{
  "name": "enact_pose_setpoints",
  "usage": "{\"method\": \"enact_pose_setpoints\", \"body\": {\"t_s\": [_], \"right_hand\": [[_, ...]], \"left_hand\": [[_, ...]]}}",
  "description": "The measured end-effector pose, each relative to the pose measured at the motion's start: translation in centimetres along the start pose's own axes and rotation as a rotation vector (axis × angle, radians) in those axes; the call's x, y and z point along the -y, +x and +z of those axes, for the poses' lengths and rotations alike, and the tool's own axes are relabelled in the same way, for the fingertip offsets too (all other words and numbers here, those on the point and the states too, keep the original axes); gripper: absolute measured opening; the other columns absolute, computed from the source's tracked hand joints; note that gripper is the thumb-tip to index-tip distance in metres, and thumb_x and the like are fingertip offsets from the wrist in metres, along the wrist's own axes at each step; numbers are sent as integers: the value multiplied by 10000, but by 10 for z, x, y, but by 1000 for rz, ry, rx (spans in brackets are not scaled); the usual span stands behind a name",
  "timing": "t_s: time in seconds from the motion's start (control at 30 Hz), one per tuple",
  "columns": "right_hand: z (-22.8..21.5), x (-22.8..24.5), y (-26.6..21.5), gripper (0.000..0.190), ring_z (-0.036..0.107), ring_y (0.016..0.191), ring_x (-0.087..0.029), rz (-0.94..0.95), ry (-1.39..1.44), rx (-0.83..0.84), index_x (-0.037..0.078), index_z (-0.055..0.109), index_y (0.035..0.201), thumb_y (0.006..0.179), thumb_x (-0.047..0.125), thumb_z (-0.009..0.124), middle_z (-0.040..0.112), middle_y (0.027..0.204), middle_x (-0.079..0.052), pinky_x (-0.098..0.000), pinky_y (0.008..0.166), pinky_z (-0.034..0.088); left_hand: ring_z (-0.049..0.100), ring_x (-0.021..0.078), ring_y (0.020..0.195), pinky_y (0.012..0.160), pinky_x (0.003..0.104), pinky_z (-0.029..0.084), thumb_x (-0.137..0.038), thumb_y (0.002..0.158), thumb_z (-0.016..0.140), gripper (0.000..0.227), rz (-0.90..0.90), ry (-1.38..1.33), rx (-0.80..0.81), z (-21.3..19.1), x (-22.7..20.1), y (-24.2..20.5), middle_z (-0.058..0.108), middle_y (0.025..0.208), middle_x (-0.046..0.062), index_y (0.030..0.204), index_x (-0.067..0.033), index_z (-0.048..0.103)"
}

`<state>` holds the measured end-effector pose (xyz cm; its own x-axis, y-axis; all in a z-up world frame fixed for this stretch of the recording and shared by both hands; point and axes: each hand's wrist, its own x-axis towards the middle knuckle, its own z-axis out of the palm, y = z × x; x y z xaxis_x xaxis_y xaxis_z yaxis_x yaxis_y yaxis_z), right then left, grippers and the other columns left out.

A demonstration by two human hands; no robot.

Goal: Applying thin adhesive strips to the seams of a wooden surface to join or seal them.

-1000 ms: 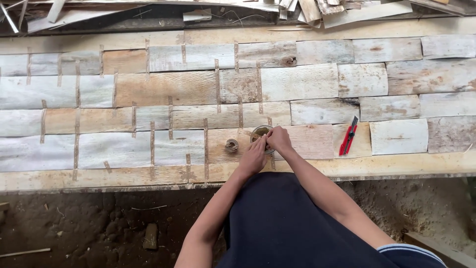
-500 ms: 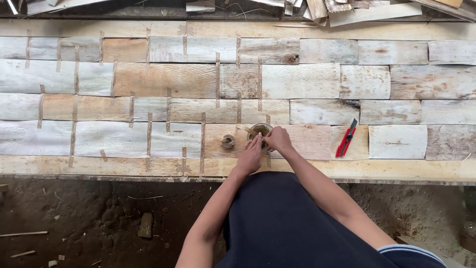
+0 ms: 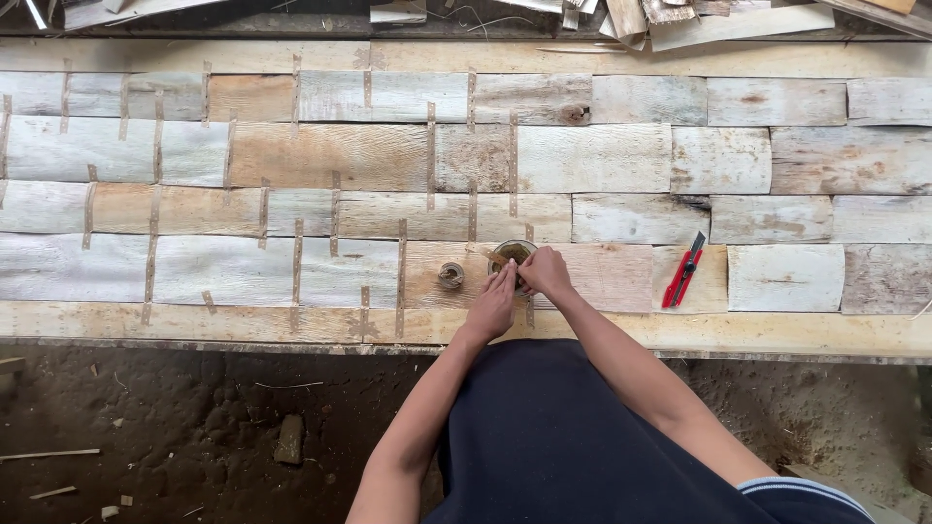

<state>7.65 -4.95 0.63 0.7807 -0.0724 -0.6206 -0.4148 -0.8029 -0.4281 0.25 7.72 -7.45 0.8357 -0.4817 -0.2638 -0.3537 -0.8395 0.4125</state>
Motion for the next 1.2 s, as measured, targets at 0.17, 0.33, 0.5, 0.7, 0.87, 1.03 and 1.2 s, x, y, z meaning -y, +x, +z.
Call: {"method": "enact_pose_setpoints", "body": {"t_s": [0.17,0.33,0.5,0.7,0.87,1.03,1.2], "right_hand": [[5,-11,8,254,747,724,-398,-3,20,-24,127,825,802,799,185,578,747,706,-185,-509,717,617],[9,-18,16,252,742,617,-341,-12,48,-28,122,820,781,789,174,573,721,611,-152,-470,707,633],[10,-19,19,236,746,675,-376,-54,32,-34,123,817,778,794,183,589,732,640,-158,-502,671,615],[8,-32,25,250,747,659,-360,-85,20,-26,80,808,767,784,165,574,728,625,-154,-495,715,618],[-13,-25,3,255,750,685,-364,-72,39,-29,90,809,767,782,179,571,733,630,-134,-493,707,615],[-16,-25,0,251,741,705,-394,-68,24,-24,101,814,783,790,217,591,733,632,-133,-506,651,596],[-8,-27,9,258,728,564,-322,-53,66,41,80,816,840,763,262,651,719,591,-150,-453,578,630]], "left_hand": [[204,206,1571,1268,376,132,-101,809,488,892,24,48,24,-4,-4,4,237,1693,146,1608,63,127],[186,196,1577,1271,380,115,-144,804,508,929,17,83,67,8,-1,13,215,1702,139,1611,61,97],[145,202,1587,1281,380,101,-127,797,517,941,-18,138,58,1,-6,13,217,1700,150,1604,82,79],[168,209,1582,1277,370,109,-93,795,505,916,-54,140,29,0,-7,13,285,1679,144,1601,85,108],[155,219,1585,1279,375,91,-94,799,517,924,-64,149,29,-10,-15,9,302,1673,146,1604,82,100],[149,239,1585,1281,394,94,-56,770,508,934,-63,113,9,-13,-18,8,322,1662,152,1601,89,107],[163,240,1583,1281,403,110,-84,774,526,920,-61,142,-10,-4,-15,9,317,1664,149,1595,84,147]]}}
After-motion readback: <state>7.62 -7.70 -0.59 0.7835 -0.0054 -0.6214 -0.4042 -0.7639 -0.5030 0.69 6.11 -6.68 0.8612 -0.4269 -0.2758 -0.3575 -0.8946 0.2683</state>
